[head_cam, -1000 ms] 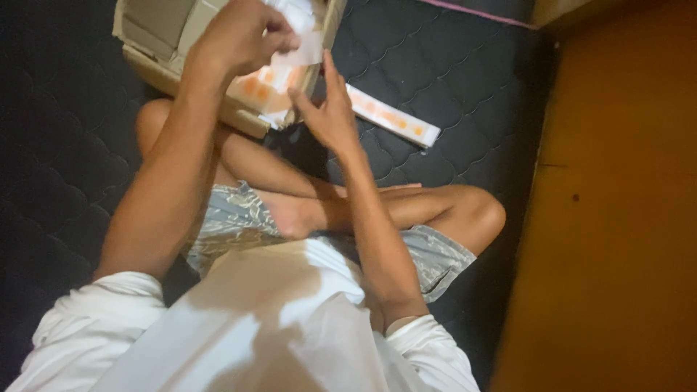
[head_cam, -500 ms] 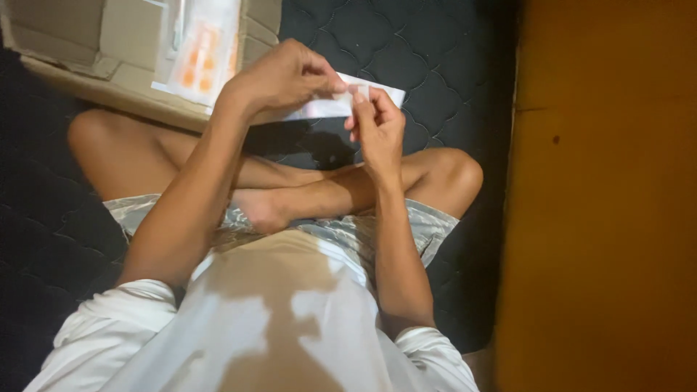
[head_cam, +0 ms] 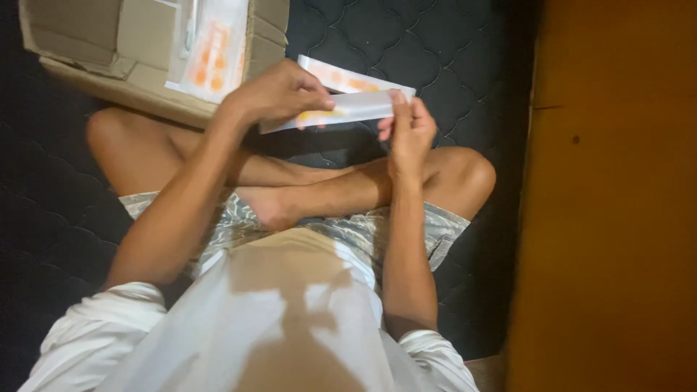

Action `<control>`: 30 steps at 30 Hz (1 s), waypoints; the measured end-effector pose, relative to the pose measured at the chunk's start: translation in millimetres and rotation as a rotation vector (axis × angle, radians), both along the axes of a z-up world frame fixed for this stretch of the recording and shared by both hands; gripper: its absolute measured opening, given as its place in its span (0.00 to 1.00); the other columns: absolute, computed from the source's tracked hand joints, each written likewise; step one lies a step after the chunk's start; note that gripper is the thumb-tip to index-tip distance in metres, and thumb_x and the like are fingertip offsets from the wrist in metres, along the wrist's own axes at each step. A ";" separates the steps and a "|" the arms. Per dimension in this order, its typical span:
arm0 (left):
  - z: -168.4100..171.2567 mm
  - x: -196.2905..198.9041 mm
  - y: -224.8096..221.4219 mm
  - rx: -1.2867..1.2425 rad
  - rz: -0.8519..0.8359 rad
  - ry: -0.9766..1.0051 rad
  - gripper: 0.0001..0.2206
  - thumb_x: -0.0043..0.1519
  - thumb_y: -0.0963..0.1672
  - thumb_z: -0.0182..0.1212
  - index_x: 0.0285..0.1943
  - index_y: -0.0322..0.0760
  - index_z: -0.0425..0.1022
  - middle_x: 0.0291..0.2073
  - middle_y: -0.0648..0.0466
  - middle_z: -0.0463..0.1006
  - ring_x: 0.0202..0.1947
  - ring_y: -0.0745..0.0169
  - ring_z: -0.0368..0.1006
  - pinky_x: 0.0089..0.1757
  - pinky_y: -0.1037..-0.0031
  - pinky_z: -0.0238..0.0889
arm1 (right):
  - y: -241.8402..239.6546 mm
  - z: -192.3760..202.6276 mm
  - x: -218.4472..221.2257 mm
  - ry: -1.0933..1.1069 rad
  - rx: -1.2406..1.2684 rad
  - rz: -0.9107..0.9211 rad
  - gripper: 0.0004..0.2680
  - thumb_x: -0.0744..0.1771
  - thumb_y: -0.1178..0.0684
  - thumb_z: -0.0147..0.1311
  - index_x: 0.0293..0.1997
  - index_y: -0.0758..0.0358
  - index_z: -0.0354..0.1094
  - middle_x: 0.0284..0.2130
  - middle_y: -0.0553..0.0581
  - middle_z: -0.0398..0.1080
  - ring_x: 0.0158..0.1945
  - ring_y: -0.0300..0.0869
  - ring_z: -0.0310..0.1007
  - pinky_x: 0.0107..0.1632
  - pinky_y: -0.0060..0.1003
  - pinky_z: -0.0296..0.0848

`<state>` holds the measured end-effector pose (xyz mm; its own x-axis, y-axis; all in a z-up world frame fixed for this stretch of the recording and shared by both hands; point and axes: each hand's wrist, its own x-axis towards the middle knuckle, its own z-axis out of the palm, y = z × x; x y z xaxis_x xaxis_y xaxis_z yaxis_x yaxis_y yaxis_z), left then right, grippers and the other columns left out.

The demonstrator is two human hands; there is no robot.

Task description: Sorting and inspecting individual paper strips from a cardboard box

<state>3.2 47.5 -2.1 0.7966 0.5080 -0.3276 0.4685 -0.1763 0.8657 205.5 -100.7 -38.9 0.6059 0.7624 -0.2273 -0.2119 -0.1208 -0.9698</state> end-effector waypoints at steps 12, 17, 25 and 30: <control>29.6 -4.5 -13.0 -0.060 0.543 -0.148 0.10 0.71 0.49 0.62 0.42 0.40 0.78 0.13 0.55 0.71 0.10 0.75 0.60 0.14 0.80 0.49 | 5.1 -2.3 9.6 0.146 0.134 -0.272 0.10 0.68 0.45 0.55 0.43 0.60 0.73 0.15 0.52 0.65 0.14 0.32 0.58 0.19 0.24 0.57; 27.9 -2.5 -19.8 0.054 0.553 -0.128 0.12 0.72 0.49 0.63 0.41 0.38 0.75 0.16 0.54 0.75 0.12 0.74 0.61 0.19 0.81 0.53 | -3.0 19.9 10.7 0.072 0.054 -0.261 0.12 0.67 0.42 0.56 0.44 0.61 0.74 0.16 0.51 0.66 0.16 0.32 0.60 0.23 0.24 0.61; 3.2 -10.3 -20.1 -0.083 0.590 -0.235 0.06 0.70 0.46 0.61 0.44 0.41 0.73 0.18 0.57 0.74 0.14 0.76 0.60 0.20 0.83 0.54 | -3.0 -4.9 20.8 0.018 0.106 -0.290 0.11 0.68 0.44 0.56 0.44 0.62 0.74 0.15 0.52 0.66 0.15 0.32 0.59 0.19 0.24 0.59; 15.4 -11.9 -25.8 -0.021 0.586 -0.290 0.14 0.70 0.52 0.61 0.44 0.40 0.74 0.18 0.61 0.68 0.19 0.78 0.63 0.24 0.83 0.57 | 1.6 9.1 10.2 0.162 0.164 -0.326 0.08 0.67 0.48 0.60 0.41 0.60 0.73 0.14 0.53 0.66 0.14 0.32 0.59 0.19 0.23 0.60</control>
<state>-8.7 21.7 13.3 0.4474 0.8807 -0.1557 0.2287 0.0556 0.9719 215.6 -99.1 -29.8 0.7887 0.5699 -0.2306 -0.3651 0.1323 -0.9215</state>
